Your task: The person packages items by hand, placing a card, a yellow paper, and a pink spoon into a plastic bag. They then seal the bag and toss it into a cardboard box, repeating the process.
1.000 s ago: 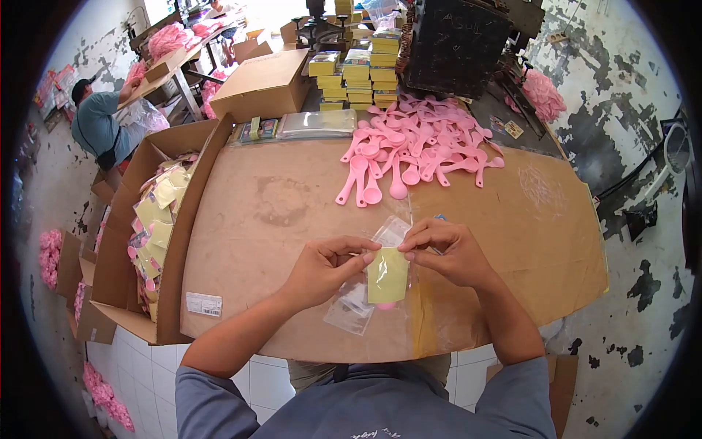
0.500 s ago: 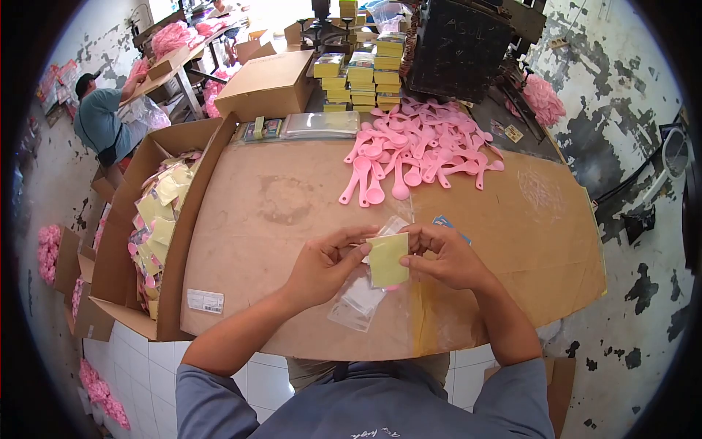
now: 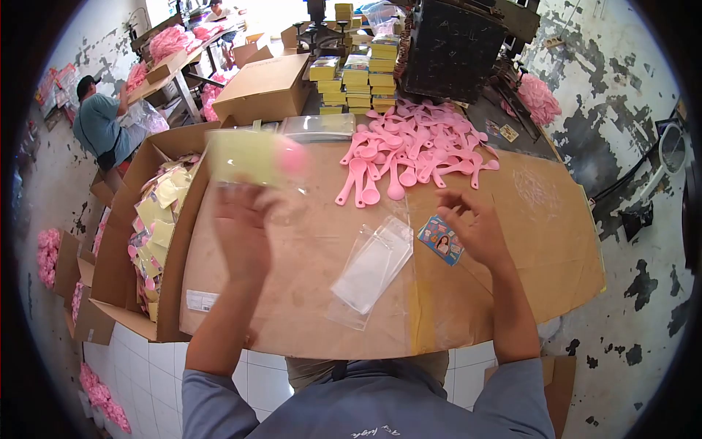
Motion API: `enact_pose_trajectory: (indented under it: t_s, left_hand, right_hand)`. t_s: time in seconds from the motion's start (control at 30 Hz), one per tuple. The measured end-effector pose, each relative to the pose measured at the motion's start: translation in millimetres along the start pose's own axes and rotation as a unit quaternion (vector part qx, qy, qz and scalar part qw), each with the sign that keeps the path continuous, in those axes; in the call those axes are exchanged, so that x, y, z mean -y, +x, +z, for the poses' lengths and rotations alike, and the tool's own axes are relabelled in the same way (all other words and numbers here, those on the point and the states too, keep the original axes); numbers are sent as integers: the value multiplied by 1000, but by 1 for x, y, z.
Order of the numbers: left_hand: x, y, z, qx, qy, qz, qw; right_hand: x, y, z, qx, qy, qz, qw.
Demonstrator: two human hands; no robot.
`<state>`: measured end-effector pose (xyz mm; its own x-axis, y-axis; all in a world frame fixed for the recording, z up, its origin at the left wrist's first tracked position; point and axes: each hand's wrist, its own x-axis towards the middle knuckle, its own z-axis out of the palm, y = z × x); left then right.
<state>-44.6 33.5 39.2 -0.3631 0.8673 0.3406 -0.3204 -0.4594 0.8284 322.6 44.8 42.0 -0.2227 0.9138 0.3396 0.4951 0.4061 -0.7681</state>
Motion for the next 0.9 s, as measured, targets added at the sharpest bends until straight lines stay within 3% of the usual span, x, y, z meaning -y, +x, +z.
enact_pose_trajectory:
  t_s: [0.03,0.13,0.2,0.27,0.33,0.43,0.63,0.73,0.83,0.9]
  left_hand:
    - [-18,9,2,-63,-54,47,995]
    - [-33,10,7,0,-170,28,985]
    - [21,7,-14,84,-41,-21,995]
    - [36,-10,3,184,260,-89,944]
    - [53,-30,15,262,461,81,844]
    - [51,-44,25,320,544,109,768]
    - [59,-43,19,338,490,85,799]
    - [63,-44,19,327,386,37,862]
    - [53,-46,25,302,171,-268,898]
    - [48,-49,31,320,113,-266,902]
  right_hand:
    - [-3,2,-7,-12,-37,18,999]
    - [-15,0,-19,-17,-145,57,988]
    - [-24,-5,-22,23,-217,60,974]
    - [-20,-11,-25,99,-242,81,962]
    - [-22,-14,-24,130,-237,98,958]
    - [-32,-18,-21,104,-195,114,969]
    - [-26,-9,-21,86,-175,136,971]
    - [-26,-7,-22,74,-123,136,980]
    - [-17,-8,-17,46,-37,104,993]
    - [-11,-8,-8,63,61,79,993]
